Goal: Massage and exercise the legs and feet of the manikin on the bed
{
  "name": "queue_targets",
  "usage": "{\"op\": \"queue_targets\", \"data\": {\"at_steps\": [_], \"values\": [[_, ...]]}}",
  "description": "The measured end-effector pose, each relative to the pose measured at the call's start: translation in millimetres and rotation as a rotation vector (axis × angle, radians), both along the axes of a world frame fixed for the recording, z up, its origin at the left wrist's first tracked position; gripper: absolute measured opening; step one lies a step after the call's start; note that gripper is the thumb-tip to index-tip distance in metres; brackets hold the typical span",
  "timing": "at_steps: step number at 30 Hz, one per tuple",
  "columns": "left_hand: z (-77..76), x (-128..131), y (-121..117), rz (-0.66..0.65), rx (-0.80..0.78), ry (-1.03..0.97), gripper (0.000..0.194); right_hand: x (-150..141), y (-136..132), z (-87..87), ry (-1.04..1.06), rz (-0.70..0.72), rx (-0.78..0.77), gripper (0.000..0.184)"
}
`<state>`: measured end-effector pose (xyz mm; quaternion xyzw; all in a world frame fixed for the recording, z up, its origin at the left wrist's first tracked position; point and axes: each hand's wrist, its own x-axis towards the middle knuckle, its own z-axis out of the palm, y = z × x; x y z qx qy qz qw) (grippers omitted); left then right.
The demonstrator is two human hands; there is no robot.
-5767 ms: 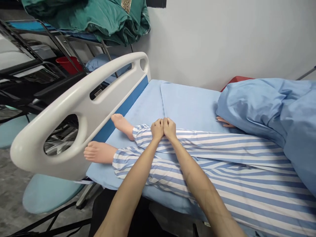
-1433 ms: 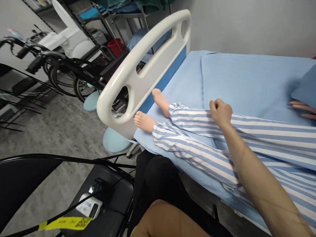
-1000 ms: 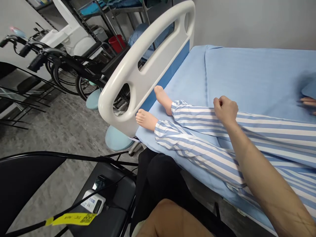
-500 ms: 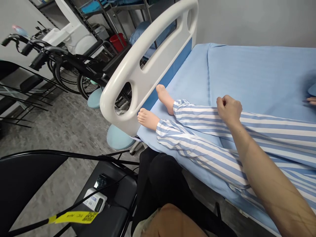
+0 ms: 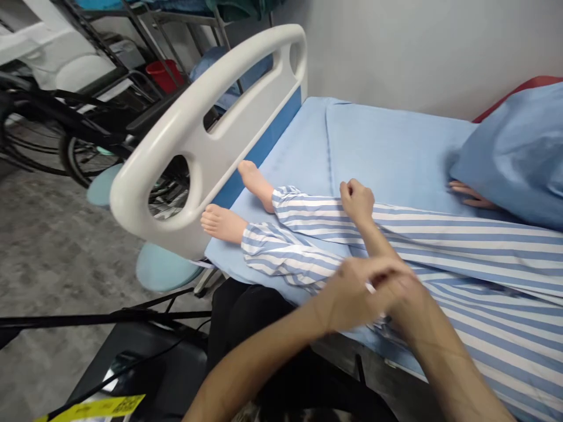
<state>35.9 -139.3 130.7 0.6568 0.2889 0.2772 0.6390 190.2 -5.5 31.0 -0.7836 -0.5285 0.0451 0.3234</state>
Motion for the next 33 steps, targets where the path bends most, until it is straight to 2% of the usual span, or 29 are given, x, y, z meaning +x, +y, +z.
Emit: {"op": "queue_targets", "data": {"at_steps": [2,7,9,11,15,18,20,24,26,28,31,33], "values": [[-15.6,6,30,0.103,0.001,-0.052,0.016,2,1,-0.1,0.054,0.009,0.037,0.032],[-52.4,22,118,0.535,0.053,-0.066,0.016,7,5,-0.7,0.228,0.028,0.148,0.038],[-60.6,32,139,0.627,0.108,-0.062,0.020,8,5,-1.1,0.294,0.031,0.189,0.039],[-69.1,41,151,0.638,0.193,-0.012,0.023,9,6,-1.6,0.339,0.033,0.214,0.040],[-94.8,55,161,0.568,0.383,0.228,0.026,10,6,-2.9,0.350,0.047,0.226,0.040],[-113.5,60,164,0.580,0.512,0.446,0.026,10,6,-4.5,0.329,0.058,0.223,0.040],[-121.2,62,165,0.599,0.593,0.545,0.025,9,6,-6.4,0.310,0.062,0.217,0.040],[-126.8,60,165,0.596,0.743,0.603,0.026,7,5,-6.0,0.276,0.069,0.183,0.039],[-127.8,59,164,0.589,0.796,0.618,0.024,8,4,2.1,0.280,0.100,0.157,0.039],[-128.9,57,164,0.591,0.831,0.627,0.023,9,4,17.2,0.266,0.146,0.155,0.039],[-130.7,55,164,0.599,0.870,0.626,0.023,11,2,42.3,0.228,0.198,0.210,0.038],[-132.0,54,164,0.599,0.891,0.624,0.024,12,0,49.0,0.232,0.219,0.247,0.038]]}}
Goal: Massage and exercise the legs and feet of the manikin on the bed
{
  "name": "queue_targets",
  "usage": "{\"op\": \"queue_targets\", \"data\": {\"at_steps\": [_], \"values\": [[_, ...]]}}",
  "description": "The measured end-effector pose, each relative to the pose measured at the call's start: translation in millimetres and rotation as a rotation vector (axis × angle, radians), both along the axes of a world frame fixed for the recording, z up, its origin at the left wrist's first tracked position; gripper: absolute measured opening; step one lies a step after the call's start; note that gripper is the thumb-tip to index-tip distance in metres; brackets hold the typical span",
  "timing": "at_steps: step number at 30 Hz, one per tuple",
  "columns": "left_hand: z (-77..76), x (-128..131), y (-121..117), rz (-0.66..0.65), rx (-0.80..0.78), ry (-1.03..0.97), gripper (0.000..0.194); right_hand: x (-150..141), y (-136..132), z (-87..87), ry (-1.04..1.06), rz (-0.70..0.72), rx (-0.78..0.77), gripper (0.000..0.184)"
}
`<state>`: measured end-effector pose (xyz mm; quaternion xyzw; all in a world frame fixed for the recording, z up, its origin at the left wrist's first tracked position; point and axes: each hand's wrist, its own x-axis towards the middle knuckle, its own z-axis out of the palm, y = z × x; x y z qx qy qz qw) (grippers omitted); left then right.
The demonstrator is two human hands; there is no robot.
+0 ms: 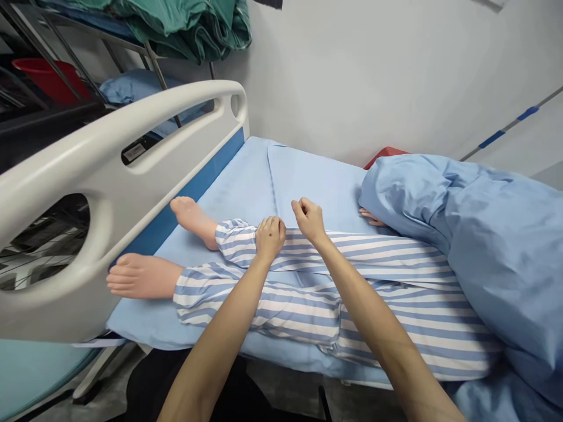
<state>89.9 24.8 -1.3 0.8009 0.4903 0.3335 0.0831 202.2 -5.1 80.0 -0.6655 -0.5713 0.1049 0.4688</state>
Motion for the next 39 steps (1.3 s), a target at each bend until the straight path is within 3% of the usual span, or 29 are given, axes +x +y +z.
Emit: {"op": "queue_targets", "data": {"at_steps": [2,7,11,13,16,19,21,23,25,28,30,35,39], "values": [[-1.3,0,1,0.001,0.010,-0.001,0.024,2,-2,-6.7,0.016,0.007,-0.008,0.038],[-5.9,0,3,-0.005,0.013,-0.032,0.021,10,-5,-48.7,0.091,-0.057,-0.075,0.039],[-3.6,-1,2,-0.006,-0.032,-0.079,0.021,14,-4,-57.3,0.222,-0.111,-0.002,0.040],[6.2,0,0,-0.018,-0.096,-0.134,0.021,15,-4,-54.9,0.285,-0.123,0.016,0.040],[34.6,10,-4,-0.085,-0.193,-0.264,0.022,16,-3,-52.3,0.366,-0.135,0.035,0.040],[64.6,32,-8,-0.123,-0.271,-0.449,0.028,20,-3,-52.2,0.429,-0.133,0.035,0.039],[72.9,48,-7,-0.087,-0.311,-0.559,0.032,22,-2,-52.1,0.472,-0.136,0.033,0.038],[67.6,59,-6,-0.005,-0.331,-0.576,0.034,22,-2,-51.4,0.506,-0.144,0.038,0.037],[52.9,65,-6,0.072,-0.333,-0.486,0.034,22,-2,-50.7,0.518,-0.145,0.050,0.038],[30.9,65,-8,0.079,-0.311,-0.283,0.033,20,-1,-51.0,0.520,-0.150,0.077,0.039],[24.0,65,-10,0.067,-0.300,-0.190,0.032,18,-1,-52.5,0.515,-0.160,0.083,0.039],[25.5,65,-10,0.085,-0.299,-0.101,0.029,19,-3,-49.1,0.445,-0.160,-0.004,0.038],[27.3,65,-12,0.072,-0.267,-0.059,0.028,32,-7,-20.3,0.227,-0.100,-0.038,0.039]]}}
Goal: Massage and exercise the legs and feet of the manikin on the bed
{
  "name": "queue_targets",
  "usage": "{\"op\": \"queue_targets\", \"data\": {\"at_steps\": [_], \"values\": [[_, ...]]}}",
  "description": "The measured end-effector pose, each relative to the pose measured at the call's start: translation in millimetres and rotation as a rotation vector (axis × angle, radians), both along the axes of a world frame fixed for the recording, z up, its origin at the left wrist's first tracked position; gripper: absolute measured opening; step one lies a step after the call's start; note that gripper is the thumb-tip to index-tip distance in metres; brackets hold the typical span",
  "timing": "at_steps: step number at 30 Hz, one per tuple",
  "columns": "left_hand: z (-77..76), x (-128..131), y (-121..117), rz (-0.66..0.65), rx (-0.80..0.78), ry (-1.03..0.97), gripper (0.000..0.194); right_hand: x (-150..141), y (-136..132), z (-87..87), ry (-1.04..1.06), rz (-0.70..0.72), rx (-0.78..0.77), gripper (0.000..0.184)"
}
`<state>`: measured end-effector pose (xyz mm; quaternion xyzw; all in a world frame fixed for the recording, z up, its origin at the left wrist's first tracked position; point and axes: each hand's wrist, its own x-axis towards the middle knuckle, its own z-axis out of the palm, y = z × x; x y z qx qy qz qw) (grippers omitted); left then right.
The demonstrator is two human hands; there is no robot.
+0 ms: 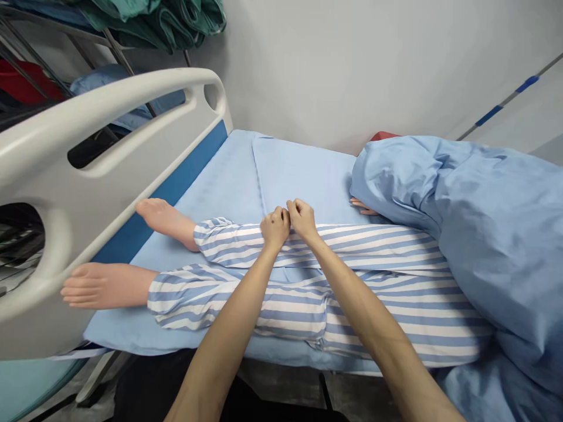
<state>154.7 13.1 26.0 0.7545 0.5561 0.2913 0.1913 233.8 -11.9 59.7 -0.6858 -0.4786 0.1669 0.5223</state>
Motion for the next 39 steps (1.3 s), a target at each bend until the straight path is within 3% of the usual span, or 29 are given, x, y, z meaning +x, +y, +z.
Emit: {"op": "queue_targets", "data": {"at_steps": [3,5,11,14,18,22,25,31,35,39], "values": [[-0.2,1,-1,0.013,0.010,0.016,0.028,14,-4,20.0,-0.110,0.049,0.062,0.040],[-1.1,2,-1,0.031,0.012,0.019,0.027,22,-9,18.6,-0.123,0.036,0.064,0.040],[-8.8,0,0,0.033,0.049,0.070,0.021,27,-20,-31.9,-0.144,-0.042,-0.068,0.039],[-8.2,-2,0,0.039,0.035,0.069,0.021,24,-20,-40.0,-0.130,-0.082,-0.046,0.039],[10.5,9,1,0.006,-0.079,-0.038,0.024,26,-18,-35.0,-0.077,-0.090,-0.036,0.039],[34.8,36,1,-0.029,-0.080,-0.325,0.031,29,-18,-33.6,-0.017,-0.059,-0.013,0.039],[32.6,53,-1,0.025,-0.113,-0.480,0.034,32,-18,-34.6,0.058,-0.037,0.020,0.040],[2.1,54,-6,0.041,-0.064,-0.189,0.039,32,-15,-39.0,0.118,-0.057,0.053,0.040],[4.9,53,-9,0.028,-0.071,-0.048,0.035,31,-16,-39.7,0.075,-0.102,0.012,0.040],[10.9,54,-12,0.018,-0.094,0.036,0.030,41,-22,-18.8,-0.142,-0.068,-0.116,0.037]]}}
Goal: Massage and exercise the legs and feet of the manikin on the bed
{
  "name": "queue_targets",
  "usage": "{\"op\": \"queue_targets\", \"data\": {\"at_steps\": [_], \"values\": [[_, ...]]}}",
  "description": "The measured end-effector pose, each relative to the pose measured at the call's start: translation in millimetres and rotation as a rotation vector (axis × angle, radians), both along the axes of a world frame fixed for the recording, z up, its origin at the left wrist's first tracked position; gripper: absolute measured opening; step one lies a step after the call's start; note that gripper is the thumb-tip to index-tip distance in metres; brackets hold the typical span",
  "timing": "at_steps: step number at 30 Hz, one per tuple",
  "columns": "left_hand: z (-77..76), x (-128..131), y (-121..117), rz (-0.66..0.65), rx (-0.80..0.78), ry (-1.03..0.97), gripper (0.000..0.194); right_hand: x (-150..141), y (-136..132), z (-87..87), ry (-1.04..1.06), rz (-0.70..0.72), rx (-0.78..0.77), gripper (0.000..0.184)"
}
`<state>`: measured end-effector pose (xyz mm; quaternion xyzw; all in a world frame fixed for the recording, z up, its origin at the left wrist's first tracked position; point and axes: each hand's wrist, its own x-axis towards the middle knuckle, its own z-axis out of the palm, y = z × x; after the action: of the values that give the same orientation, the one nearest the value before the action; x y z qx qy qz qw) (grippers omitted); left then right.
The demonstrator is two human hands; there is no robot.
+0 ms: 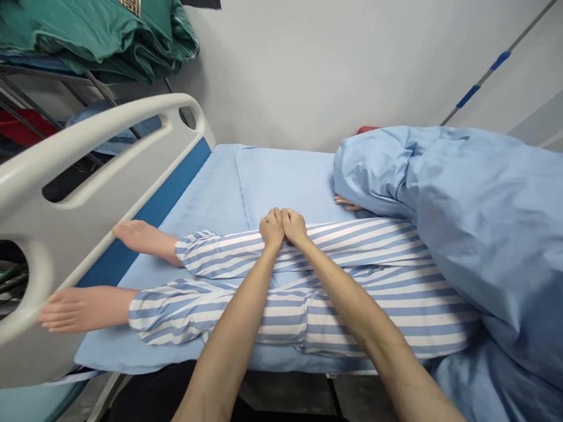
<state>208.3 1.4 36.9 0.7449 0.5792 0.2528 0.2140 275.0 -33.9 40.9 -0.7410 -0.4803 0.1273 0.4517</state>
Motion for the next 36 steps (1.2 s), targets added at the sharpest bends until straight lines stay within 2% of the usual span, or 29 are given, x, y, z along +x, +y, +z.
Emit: {"op": "queue_targets", "data": {"at_steps": [3,6,8,12,15,20,24,27,29,33,36], "values": [[0.0,2,-2,0.020,-0.013,-0.001,0.031,13,-8,27.9,-0.245,0.075,-0.074,0.033],[0.5,3,-3,0.027,-0.011,0.007,0.032,25,-17,42.7,-0.311,0.107,-0.039,0.034],[2.0,4,-4,0.037,-0.015,0.028,0.032,30,-23,37.4,-0.256,0.088,-0.016,0.036],[3.5,6,-5,0.041,-0.018,0.078,0.030,38,-30,6.9,-0.140,0.026,-0.018,0.038],[1.3,5,-5,0.031,-0.005,0.080,0.030,39,-31,-5.9,-0.092,-0.012,0.001,0.038],[6.0,9,-3,-0.006,-0.035,-0.005,0.032,38,-27,-3.0,-0.017,-0.055,0.030,0.038],[20.0,28,-10,-0.078,0.009,-0.228,0.036,40,-26,-2.4,0.068,-0.070,0.098,0.039],[19.8,42,-21,-0.102,0.023,-0.373,0.037,42,-25,-3.6,0.152,-0.087,0.158,0.039],[11.7,46,-28,-0.093,0.001,-0.338,0.037,43,-25,-4.2,0.196,-0.103,0.179,0.040],[-6.4,45,-34,-0.103,0.005,-0.076,0.031,43,-24,-6.0,0.206,-0.120,0.160,0.040],[-9.1,43,-34,-0.113,0.006,0.036,0.031,43,-24,-8.3,0.175,-0.135,0.146,0.040]]}}
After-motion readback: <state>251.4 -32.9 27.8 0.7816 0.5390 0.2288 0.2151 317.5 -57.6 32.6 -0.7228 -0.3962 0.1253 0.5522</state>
